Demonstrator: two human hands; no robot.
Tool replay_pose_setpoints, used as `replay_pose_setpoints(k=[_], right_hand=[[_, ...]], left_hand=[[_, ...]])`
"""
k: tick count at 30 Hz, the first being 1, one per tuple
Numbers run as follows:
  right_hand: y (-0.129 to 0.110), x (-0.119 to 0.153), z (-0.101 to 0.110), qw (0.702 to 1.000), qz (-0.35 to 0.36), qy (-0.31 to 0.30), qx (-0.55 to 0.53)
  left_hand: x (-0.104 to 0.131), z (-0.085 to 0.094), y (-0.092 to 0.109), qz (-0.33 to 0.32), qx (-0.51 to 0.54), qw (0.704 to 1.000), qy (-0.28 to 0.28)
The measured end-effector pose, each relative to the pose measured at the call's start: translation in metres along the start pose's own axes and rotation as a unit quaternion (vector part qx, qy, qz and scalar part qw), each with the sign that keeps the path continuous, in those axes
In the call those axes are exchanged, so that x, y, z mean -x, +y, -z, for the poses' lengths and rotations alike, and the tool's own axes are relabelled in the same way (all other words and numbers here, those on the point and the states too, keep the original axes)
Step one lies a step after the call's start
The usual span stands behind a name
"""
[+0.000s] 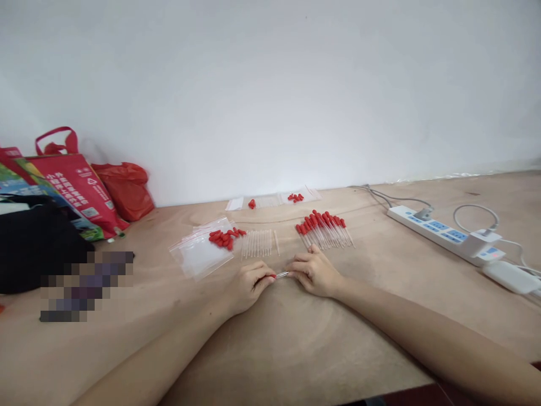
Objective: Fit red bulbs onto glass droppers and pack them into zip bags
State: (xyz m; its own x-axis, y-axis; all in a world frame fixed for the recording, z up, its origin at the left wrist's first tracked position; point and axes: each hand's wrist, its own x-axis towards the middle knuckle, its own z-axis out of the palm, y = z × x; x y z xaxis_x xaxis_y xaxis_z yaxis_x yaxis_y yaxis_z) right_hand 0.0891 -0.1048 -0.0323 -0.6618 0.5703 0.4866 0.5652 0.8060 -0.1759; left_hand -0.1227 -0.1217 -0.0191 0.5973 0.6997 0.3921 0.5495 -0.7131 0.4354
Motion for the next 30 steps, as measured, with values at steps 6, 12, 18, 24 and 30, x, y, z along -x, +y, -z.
replay_pose_setpoints(k=[6,12,18,24,30], right_hand=[[-0.002,0.001,0.001,1.0,0.001,-0.008,0.014],[-0.006,-0.002,0.0,1.0,-0.006,-0.012,0.021],[-0.012,-0.005,-0.001,1.0,-0.01,-0.029,-0.004],[-0.016,-0.007,-0.003,0.998,-0.025,-0.051,-0.035],[-0.016,-0.011,-0.004,0.996,-0.033,-0.075,-0.034]], left_hand=[[0.0,-0.001,0.0,-0.018,-0.009,1.0,0.013],[0.001,-0.002,0.001,-0.026,-0.026,0.999,0.029],[0.002,-0.004,0.002,-0.044,-0.044,0.997,0.036],[0.002,-0.005,0.003,-0.067,-0.035,0.997,0.028],[0.001,-0.005,0.002,-0.051,-0.033,0.998,0.023]])
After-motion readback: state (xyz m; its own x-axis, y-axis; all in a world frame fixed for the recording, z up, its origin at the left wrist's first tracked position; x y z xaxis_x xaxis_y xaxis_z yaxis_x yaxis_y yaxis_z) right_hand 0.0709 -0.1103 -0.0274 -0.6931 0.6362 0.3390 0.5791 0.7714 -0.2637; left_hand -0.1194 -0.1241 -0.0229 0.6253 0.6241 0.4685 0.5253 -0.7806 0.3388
